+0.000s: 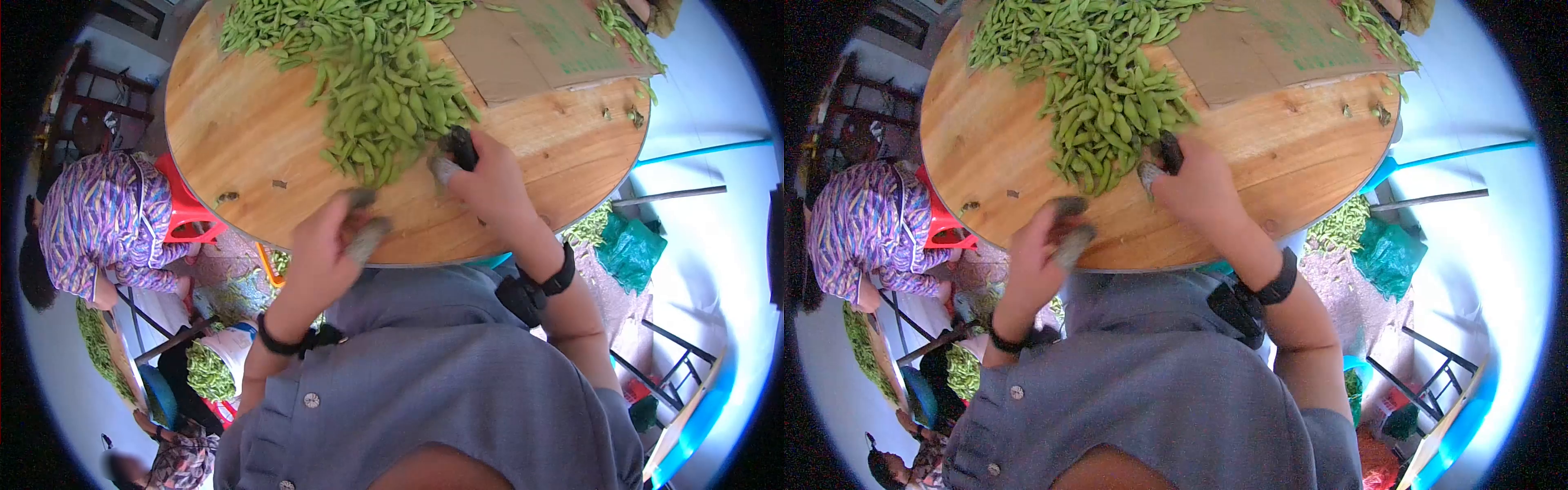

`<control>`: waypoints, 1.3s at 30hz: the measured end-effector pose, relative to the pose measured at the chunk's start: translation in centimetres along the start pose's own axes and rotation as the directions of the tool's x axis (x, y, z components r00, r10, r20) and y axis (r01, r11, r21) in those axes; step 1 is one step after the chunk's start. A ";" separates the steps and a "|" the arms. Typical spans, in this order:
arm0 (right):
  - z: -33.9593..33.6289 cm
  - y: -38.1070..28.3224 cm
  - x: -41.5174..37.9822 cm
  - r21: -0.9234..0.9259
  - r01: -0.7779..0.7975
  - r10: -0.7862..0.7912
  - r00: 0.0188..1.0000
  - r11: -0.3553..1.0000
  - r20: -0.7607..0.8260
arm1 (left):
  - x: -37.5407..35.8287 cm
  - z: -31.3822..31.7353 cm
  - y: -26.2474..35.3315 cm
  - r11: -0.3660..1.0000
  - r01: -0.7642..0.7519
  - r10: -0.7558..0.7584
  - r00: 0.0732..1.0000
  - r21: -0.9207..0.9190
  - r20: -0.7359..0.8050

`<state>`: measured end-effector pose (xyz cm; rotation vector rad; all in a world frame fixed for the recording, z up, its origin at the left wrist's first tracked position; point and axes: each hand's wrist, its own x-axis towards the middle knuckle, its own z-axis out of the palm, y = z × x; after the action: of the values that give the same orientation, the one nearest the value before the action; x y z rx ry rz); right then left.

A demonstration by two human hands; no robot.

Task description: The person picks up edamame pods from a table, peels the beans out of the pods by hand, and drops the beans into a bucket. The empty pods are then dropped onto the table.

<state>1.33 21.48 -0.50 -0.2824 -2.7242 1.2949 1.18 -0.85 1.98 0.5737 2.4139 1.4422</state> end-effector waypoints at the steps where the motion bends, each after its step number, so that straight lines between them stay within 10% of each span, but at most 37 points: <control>1: -0.3 -0.2 -0.8 0.151 -0.064 0.058 0.997 0.987 0.041 | 0.9 1.7 -0.2 0.974 -0.011 0.011 1.000 -0.227 -0.002; 5: -1.0 -0.2 -3.5 0.535 -0.304 0.171 0.944 0.789 0.283 | 3.5 3.8 0.2 0.647 0.546 -0.233 0.806 -0.533 0.544; 11: -2.4 1.1 -5.0 0.347 -0.129 0.015 0.950 0.929 0.313 | 3.1 3.7 0.2 0.804 0.370 -0.238 0.918 -0.466 0.317; 20: -2.4 0.4 -5.0 0.370 0.004 -0.155 0.911 0.929 0.381 | 3.4 3.0 0.3 0.952 0.248 -0.169 0.913 -0.178 0.372; 24: -2.4 0.6 -5.0 0.422 -0.035 -0.151 0.904 0.906 0.399 | 3.2 3.3 -0.2 0.878 0.404 -0.286 0.872 -0.256 0.397; 27: -1.6 1.1 -4.9 0.349 0.086 -0.212 0.915 0.933 0.343 | 3.0 3.7 -0.2 0.921 0.262 -0.170 0.936 -0.287 0.307; 29: -1.9 0.1 -4.9 0.467 -0.174 -0.056 0.897 0.867 0.438 | 2.9 3.5 -0.6 0.969 -0.217 0.195 0.966 0.120 0.171; 33: -1.8 0.2 -4.8 0.548 -0.485 0.081 0.794 0.681 0.602 | 3.1 3.1 -0.9 0.833 -0.429 0.361 0.900 0.349 0.243; 36: -1.1 1.0 -5.6 0.663 -0.601 0.022 0.748 0.446 0.663 | 3.2 2.6 -1.7 0.943 -0.312 0.265 0.914 0.117 0.309; 37: -1.1 0.9 -6.0 0.691 -0.616 -0.021 0.740 0.379 0.672 | 2.9 2.7 -2.8 0.903 0.211 -0.044 0.912 -0.375 0.407; 38: -1.2 0.9 -6.2 0.712 -0.630 -0.065 0.733 0.312 0.677 | 2.7 2.8 -3.5 0.402 0.651 -0.227 0.752 -0.644 0.618; 39: -1.1 0.9 -6.4 0.711 -0.630 -0.066 0.732 0.312 0.678 | 2.5 3.0 -3.8 0.401 0.651 -0.228 0.753 -0.645 0.618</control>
<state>7.86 21.50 -0.69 -0.2849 -1.6581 3.2787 -0.53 1.04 -2.83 -0.0490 1.1005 1.7139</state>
